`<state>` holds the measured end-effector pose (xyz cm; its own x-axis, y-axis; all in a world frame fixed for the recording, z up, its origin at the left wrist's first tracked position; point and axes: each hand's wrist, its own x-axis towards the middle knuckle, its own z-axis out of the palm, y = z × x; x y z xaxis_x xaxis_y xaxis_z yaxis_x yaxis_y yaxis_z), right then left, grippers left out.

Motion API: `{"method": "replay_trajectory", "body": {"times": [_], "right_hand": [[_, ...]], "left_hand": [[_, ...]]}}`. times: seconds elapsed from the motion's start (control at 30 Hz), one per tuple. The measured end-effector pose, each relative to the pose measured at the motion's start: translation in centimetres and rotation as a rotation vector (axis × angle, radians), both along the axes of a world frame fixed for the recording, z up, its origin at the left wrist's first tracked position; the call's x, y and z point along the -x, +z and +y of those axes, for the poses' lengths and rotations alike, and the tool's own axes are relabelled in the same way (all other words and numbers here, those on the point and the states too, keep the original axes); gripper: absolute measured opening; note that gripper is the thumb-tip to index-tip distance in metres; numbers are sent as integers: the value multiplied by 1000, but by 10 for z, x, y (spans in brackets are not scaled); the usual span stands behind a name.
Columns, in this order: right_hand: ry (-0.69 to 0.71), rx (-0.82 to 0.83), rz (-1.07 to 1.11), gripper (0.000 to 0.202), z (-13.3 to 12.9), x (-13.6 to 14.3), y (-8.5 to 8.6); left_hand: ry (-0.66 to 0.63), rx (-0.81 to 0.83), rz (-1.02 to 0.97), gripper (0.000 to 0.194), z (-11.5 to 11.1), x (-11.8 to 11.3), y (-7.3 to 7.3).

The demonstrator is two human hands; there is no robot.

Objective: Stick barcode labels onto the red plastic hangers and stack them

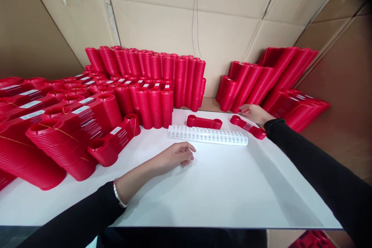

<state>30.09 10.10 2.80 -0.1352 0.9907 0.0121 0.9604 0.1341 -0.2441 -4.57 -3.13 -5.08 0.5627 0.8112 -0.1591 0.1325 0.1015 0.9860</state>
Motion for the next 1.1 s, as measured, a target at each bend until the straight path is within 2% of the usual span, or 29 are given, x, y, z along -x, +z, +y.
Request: {"method": "replay_trajectory", "body": {"times": [0.1,0.2,0.3,0.43,0.6,0.77,0.9,1.0,1.1], "right_hand": [[188,-25,39,46,0,42,-1],[345,55,27,56,7,85,-8],[427,185,-33,40,18,112,-16],[443,240,-77,26,26,120,-18],[450,197,-27,30,18,115,-1],[419,103,87,40,5,115,23],[379,69,229,40,-7,118,34],[444,53,277,37,-29,130,30],[590,30,218,28,-65,155,12]], "left_hand": [[4,1,0,23,0,0,0],[5,-2,-11,23,0,0,0],[-11,-5,-23,23,0,0,0],[-33,-21,-17,24,0,2,1],[-29,-39,-26,24,-1,2,1],[100,-42,-104,29,1,-3,-2],[230,-55,-132,39,3,-6,2],[430,-154,-204,60,4,-5,13],[566,-302,-319,75,4,-2,24]]}}
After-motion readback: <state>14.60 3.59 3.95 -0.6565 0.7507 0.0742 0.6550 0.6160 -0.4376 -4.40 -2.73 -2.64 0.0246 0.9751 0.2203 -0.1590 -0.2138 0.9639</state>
